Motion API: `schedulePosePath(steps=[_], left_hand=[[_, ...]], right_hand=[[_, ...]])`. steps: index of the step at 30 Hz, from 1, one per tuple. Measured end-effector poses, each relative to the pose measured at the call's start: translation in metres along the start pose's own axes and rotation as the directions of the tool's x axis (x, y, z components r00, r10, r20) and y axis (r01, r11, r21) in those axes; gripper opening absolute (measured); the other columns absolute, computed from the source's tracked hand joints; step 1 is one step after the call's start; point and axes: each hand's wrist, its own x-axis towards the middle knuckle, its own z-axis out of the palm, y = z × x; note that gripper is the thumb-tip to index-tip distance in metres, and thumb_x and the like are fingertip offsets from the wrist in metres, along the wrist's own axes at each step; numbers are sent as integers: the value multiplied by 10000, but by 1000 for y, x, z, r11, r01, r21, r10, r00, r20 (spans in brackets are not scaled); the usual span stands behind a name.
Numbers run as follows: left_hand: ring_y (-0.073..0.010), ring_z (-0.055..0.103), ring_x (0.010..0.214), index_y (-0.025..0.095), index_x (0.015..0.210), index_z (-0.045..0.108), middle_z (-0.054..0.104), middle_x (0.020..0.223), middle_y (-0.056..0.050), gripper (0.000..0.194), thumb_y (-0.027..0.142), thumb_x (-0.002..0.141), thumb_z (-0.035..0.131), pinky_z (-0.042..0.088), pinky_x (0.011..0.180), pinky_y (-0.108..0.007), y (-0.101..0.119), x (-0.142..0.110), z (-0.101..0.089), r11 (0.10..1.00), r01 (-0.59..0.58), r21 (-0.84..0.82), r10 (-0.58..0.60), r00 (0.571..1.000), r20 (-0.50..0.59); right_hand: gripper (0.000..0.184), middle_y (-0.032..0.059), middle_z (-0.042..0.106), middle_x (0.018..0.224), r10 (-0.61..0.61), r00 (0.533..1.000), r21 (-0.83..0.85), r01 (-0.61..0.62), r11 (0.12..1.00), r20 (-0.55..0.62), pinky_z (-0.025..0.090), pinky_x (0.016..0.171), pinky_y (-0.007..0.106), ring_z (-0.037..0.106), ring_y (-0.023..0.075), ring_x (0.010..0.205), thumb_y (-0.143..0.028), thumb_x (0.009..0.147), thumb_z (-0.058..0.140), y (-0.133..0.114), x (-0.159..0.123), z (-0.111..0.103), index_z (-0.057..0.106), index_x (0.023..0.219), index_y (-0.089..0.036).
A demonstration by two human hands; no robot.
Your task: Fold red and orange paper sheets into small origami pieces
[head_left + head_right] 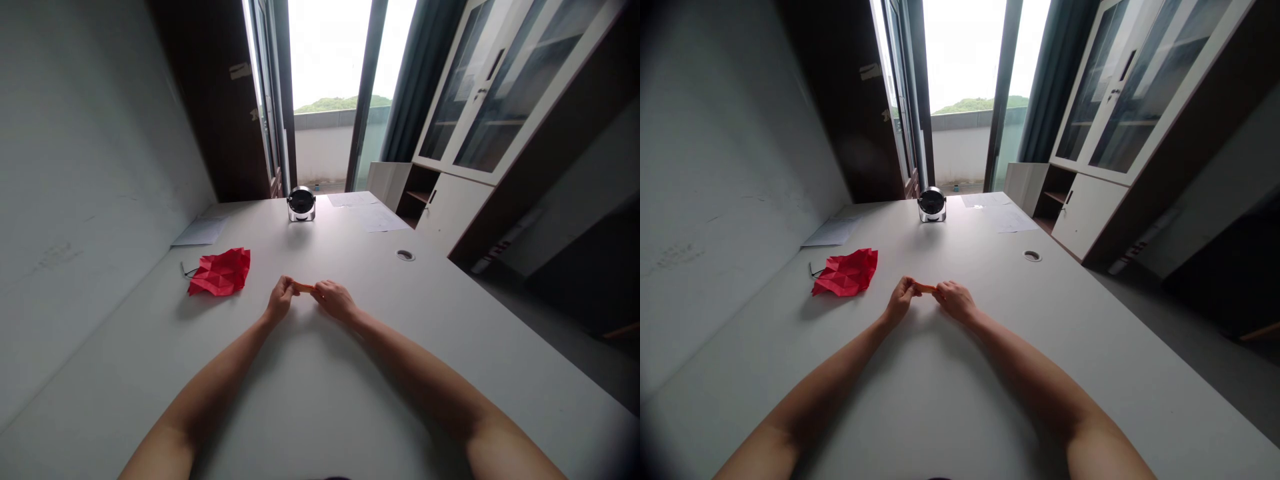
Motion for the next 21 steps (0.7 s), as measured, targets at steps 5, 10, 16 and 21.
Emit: schedulePosePath(steps=[5,10,16,21], left_hand=[[-169,643,731,203,944,551,644,805,-11,105,286,883,531,509,763,-326,4,-1,-4,998,-11,63,10,1000,19],[-224,621,892,251,1054,671,685,971,-58,218,208,845,630,454,882,-364,21,-7,-8,836,-300,459,263,954,144],[-220,580,811,253,863,708,665,825,-72,126,295,936,615,405,853,-346,25,-8,-6,679,-443,585,315,896,312],[-192,579,792,230,866,692,677,832,-63,233,322,997,523,393,786,-309,26,-8,-8,456,-511,729,278,860,429]], right_hand=[[252,30,673,815,-8,1000,23,8,1000,10,309,633,263,560,159,711,-365,1004,519,3,-1,-2,659,840,-235],[211,46,688,849,-71,997,-37,73,997,44,321,648,276,578,176,763,-327,1005,526,1,0,-5,673,882,-240],[277,76,679,878,-178,983,-149,181,972,33,354,708,292,565,187,804,-343,1037,470,-2,2,-5,660,881,-215],[289,66,681,886,-234,969,-182,245,952,82,365,748,282,567,175,825,-340,1051,442,-6,2,-6,652,914,-198]])
